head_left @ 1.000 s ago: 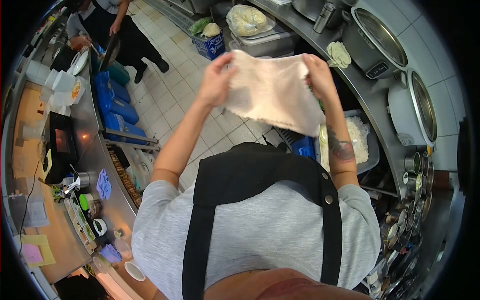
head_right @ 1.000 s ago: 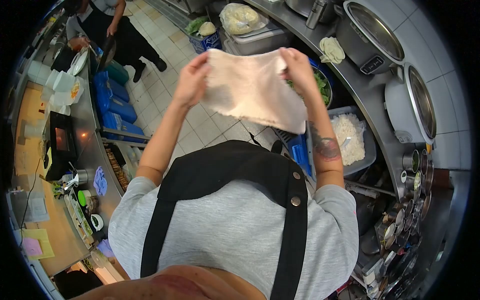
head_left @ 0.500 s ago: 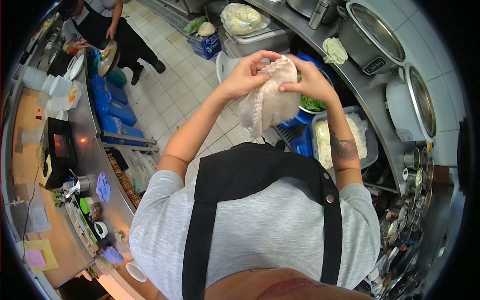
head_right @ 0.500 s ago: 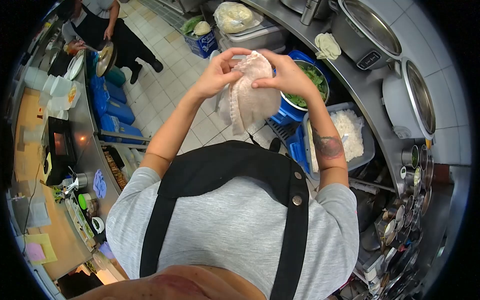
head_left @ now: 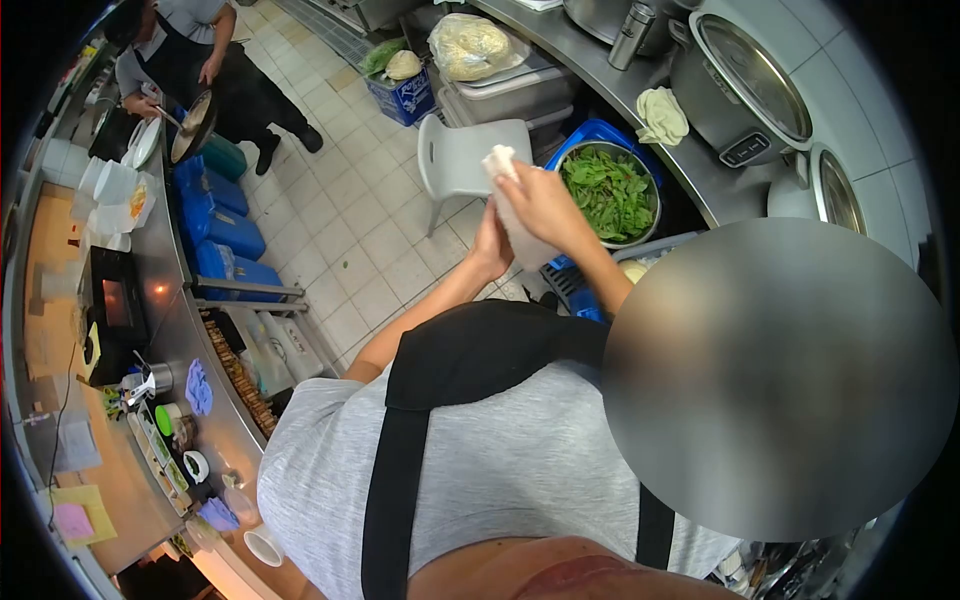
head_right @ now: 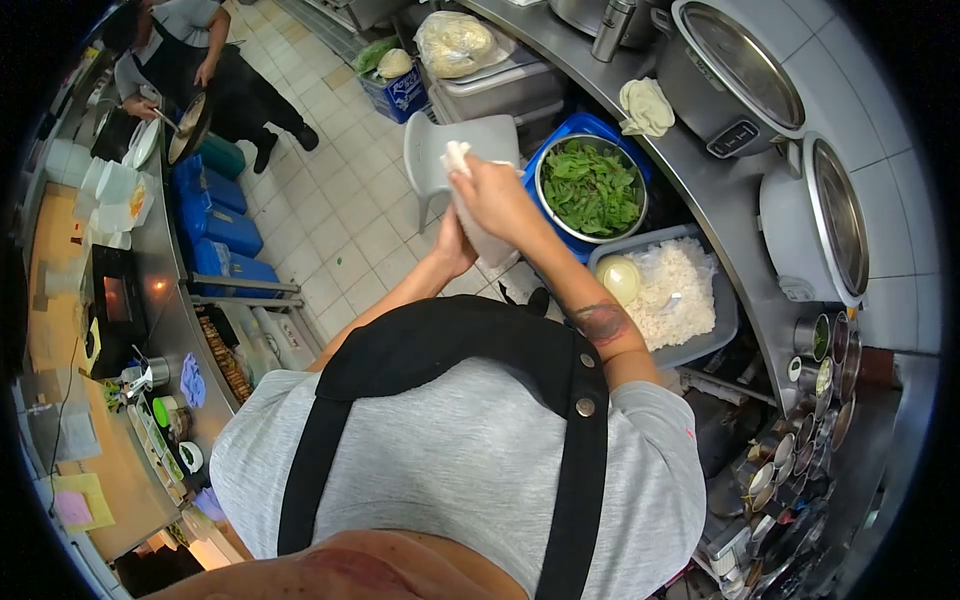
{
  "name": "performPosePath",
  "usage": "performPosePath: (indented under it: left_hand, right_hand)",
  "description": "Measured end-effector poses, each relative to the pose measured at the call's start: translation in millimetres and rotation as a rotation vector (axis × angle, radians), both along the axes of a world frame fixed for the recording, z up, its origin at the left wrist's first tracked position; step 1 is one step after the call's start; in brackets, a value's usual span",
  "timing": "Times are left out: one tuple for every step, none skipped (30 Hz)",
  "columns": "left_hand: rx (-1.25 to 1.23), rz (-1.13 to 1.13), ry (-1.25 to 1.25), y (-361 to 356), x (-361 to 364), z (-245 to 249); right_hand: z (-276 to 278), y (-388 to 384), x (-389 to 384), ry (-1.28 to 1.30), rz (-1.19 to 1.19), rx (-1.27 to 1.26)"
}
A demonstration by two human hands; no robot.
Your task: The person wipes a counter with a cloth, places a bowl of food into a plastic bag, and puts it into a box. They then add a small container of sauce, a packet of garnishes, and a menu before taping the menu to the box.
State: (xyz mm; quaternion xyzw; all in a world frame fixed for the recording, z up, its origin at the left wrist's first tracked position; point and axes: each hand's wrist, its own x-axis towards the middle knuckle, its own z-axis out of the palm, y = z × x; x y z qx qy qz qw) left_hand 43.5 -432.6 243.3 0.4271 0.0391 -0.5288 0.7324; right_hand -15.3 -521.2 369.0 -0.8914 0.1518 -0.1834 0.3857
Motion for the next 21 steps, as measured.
performPosePath:
  left_hand:
    - [-0.119,-0.01,0.111,-6,1,-2]
    - [-0.24,-0.017,0.22,-13,3,-1]
    - [-0.363,-0.023,0.326,-22,5,1]
    - [-0.382,-0.005,0.283,-32,5,3]
    - [-0.4,0.016,0.24,-41,3,14]
    - [-0.419,0.038,0.196,-50,1,23]
    - [-0.451,-0.004,0.261,-59,-1,28]
    - [-0.484,-0.043,0.326,-68,-2,33]
    - [-0.518,-0.081,0.39,-77,-3,36]
    - [-0.555,-0.115,0.452,-86,-4,40]
    - [-0.605,-0.117,0.489,-99,-9,43]
    - [-0.585,-0.15,0.448,-113,-15,44]
    - [-0.564,-0.182,0.408,-127,-20,42]
    - [-0.54,-0.212,0.367,-141,-25,41]
    - [-0.469,-0.312,0.379,-154,-28,33]
    - [-0.399,-0.412,0.389,-168,-30,22]
    - [-0.328,-0.509,0.401,-179,-32,13]
    - [-0.244,-0.494,0.303,-184,-33,8]
    - [-0.156,-0.477,0.205,-185,-33,5]
    - [-0.065,-0.457,0.108,-185,-31,2]
    - [0.08,-0.435,0.001,-179,-25,0]
  right_hand:
    - [-2,-1,1,0.01,0.01,0.027]
    - [-2,-4,1,0.018,0.022,0.053]
    - [-2,-11,2,0.024,0.034,0.077]
    - [-1,-24,0,0.006,-0.023,0.102]
    - [-1,-41,-5,-0.012,-0.08,0.127]
    - [-1,-59,-12,-0.029,-0.134,0.152]
    - [2,-78,-18,-0.035,-0.199,0.149]
    - [-6,-103,-28,-0.024,-0.253,-0.033]
    - [-14,-123,-39,-0.063,-0.278,-0.184]
    - [-24,-139,-51,-0.105,-0.297,-0.336]
    - [-47,-159,-61,-0.036,-0.318,-0.221]
    - [-64,-178,-71,0.037,-0.334,-0.107]
    - [-61,-191,-81,0.14,-0.202,0.614]
    - [-66,-201,-97,0.207,-0.224,1.042]
    - [-64,-201,-110,0.104,-0.207,1.216]
    - [-78,-206,-122,-0.021,-0.197,1.288]
    - [-74,-208,-133,-0.036,-0.228,1.324]
    - [-84,-215,-145,-0.057,-0.233,1.288]
    - [-97,-225,-156,-0.108,-0.3,1.286]
    - [-103,-238,-167,-0.124,-0.399,1.332]
    - [-112,-256,-180,-0.139,-0.438,1.364]
